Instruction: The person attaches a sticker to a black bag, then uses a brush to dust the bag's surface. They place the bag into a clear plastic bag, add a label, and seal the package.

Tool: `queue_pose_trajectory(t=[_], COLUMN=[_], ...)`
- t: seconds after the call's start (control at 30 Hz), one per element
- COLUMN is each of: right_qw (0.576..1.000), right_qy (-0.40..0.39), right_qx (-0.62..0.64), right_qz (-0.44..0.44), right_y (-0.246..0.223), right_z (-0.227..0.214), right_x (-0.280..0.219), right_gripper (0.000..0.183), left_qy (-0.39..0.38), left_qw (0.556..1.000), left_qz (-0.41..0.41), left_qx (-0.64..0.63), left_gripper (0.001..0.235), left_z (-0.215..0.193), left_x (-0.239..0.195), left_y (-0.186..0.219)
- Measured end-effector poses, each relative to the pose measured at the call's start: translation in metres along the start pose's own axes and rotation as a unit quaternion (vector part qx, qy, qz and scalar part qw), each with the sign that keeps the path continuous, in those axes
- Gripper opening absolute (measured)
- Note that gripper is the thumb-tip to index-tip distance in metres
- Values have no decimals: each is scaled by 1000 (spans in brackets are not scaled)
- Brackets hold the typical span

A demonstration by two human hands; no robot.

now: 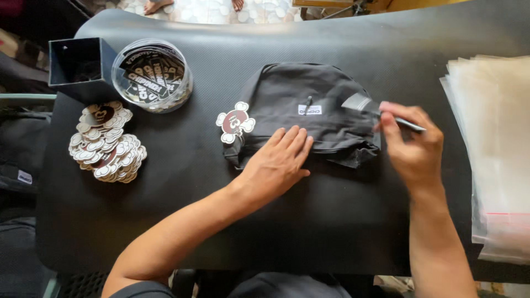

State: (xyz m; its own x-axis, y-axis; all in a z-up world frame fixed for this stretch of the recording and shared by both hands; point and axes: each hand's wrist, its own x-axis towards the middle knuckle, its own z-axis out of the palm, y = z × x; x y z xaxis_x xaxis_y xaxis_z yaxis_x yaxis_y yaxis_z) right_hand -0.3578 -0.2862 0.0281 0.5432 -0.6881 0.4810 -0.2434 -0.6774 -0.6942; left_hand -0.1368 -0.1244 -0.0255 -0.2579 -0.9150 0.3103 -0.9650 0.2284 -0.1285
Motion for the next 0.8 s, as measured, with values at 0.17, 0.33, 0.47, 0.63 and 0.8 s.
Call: queue_pose_trajectory(t=[0.17,0.33,0.47,0.63,0.8], right_qw=[974,994,996,963,996], right_qy=[5,-55,5,-81,26], right_qx=[-173,-11,31,252,42], right_qz=[-146,-96,-83,40,-77], right_y=[-3,-33,-50,-62,-59], right_z=[39,59,64,97,92], right_x=[33,49,49,51,58], right_gripper=[15,6,18,28,17], left_qy=[-12,3,114,97,78], left_qw=[996,987,965,961,979], left_qz=[-39,-73,-217,-253,-174], left_qx=[-73,-142,-99,-58,-73], left_gripper=[75,76,81,79,70], left_z=[2,-31,-44,-27,-15], left_x=[-9,-25,-52,-64,-65], left_y=[10,9,-6,-15,-19])
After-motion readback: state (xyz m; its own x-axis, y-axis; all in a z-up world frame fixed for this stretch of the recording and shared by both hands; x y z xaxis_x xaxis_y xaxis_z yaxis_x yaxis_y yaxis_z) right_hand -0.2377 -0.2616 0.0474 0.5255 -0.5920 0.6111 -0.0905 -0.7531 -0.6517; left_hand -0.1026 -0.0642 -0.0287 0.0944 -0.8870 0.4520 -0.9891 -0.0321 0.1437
